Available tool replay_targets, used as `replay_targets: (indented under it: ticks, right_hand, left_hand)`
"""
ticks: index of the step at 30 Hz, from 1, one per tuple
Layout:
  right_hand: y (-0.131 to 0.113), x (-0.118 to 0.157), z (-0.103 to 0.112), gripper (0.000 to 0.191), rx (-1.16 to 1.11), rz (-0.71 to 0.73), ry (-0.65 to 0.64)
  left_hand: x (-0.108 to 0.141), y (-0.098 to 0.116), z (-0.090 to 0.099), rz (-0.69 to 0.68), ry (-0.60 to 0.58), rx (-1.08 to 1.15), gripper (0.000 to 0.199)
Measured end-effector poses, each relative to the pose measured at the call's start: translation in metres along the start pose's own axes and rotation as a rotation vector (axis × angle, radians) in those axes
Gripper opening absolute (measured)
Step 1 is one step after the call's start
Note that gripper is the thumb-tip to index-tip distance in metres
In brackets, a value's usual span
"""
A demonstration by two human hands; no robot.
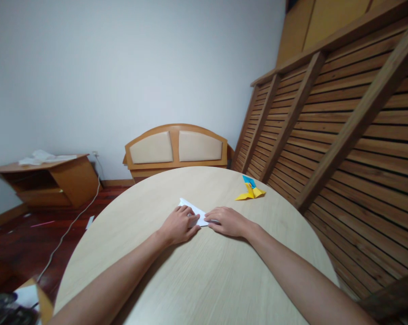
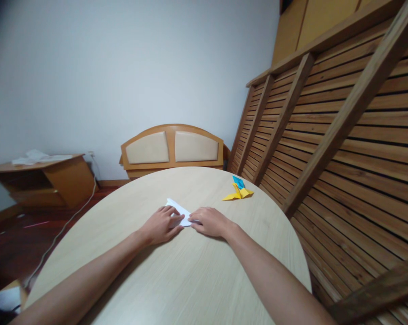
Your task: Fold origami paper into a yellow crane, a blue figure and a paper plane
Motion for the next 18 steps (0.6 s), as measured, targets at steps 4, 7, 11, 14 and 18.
replay_targets:
  ticks: [4, 7, 11, 14, 18]
  right_hand:
    - [0.0, 0.0, 0.002, 0.027, 0.002, -0.017, 0.014]
    - [0.0, -0.001, 0.003, 0.027, 0.003, -0.02, 0.016]
    - [0.0, -0.002, 0.004, 0.025, 0.019, -0.031, 0.019]
    - [-0.002, -0.001, 0.008, 0.024, 0.027, -0.047, 0.015]
    - [-0.002, 0.001, 0.015, 0.025, 0.032, -0.13, 0.008]
  left_hand:
    - [-0.001, 0.001, -0.001, 0.001, -0.005, -0.006, 0.037]
    - [-0.002, 0.0, -0.002, 0.02, -0.038, -0.027, 0.032]
    - [-0.004, -0.002, -0.004, 0.033, -0.079, -0.063, 0.024]
    - [-0.004, -0.001, -0.004, 0.026, -0.077, -0.078, 0.027]
    - [-0.005, -0.001, -0.004, 0.034, -0.09, -0.073, 0.029]
Point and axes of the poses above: each hand's wrist, its own x-axis away from the middle knuckle, its own z-axis out of the back of the hand, y = z × x, the point moved 2 cm from there along -x, towards the middle knuckle, and after that the axes turned 1 degree about z, right-handed, at the moved point
